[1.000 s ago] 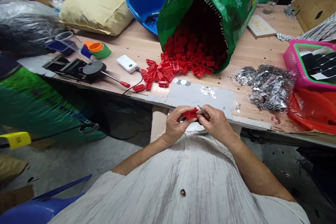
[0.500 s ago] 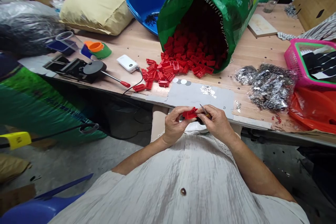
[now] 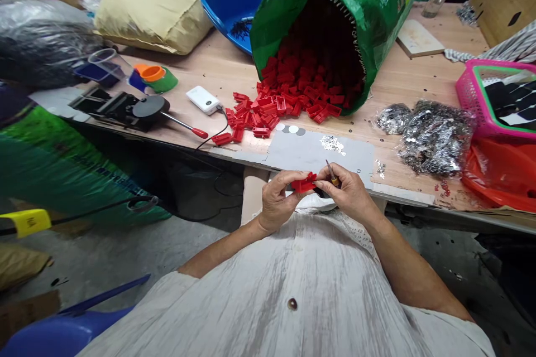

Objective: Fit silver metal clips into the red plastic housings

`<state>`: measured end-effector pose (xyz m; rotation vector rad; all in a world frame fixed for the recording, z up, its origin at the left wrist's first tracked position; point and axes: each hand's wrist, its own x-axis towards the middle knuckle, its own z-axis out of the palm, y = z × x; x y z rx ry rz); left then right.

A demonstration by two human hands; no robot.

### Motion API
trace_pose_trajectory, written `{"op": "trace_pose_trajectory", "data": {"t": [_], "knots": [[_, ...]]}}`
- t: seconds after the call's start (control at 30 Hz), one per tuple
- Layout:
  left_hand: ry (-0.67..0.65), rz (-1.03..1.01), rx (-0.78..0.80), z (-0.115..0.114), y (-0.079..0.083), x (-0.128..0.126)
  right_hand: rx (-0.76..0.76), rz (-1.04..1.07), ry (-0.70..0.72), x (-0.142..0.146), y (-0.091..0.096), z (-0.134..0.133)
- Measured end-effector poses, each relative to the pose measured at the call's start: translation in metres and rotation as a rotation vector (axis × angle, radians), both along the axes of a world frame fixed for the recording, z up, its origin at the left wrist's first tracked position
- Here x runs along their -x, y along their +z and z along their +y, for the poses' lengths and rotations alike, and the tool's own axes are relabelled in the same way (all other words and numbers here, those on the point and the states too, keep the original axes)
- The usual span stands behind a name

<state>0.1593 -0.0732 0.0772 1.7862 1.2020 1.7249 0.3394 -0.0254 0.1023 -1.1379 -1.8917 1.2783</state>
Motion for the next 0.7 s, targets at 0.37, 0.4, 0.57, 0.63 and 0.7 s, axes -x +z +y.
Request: {"op": "trace_pose_trajectory", "data": {"t": [0.37,0.4,0.57,0.63,0.7], "knots": [[0.096,0.122,-0.085,0.002,0.004,-0.001,-0.108,-0.174,-0.138,0.012,0.010,-0.014],[0.102,0.128,-0.084,0.002,0.004,-0.001,-0.110,-0.172,-0.146,0.013,0.010,-0.014],[0.114,0.143,-0.091,0.002,0.004,-0.001,-0.011,-0.103,-0.140,0.015,0.007,-0.010],[0.114,0.153,-0.100,0.003,0.003,-0.001,0.048,-0.053,-0.135,0.016,0.004,-0.008],[0.116,0.166,-0.100,0.003,0.001,-0.001,0.092,-0.013,-0.132,0.017,0.001,-0.006]]}}
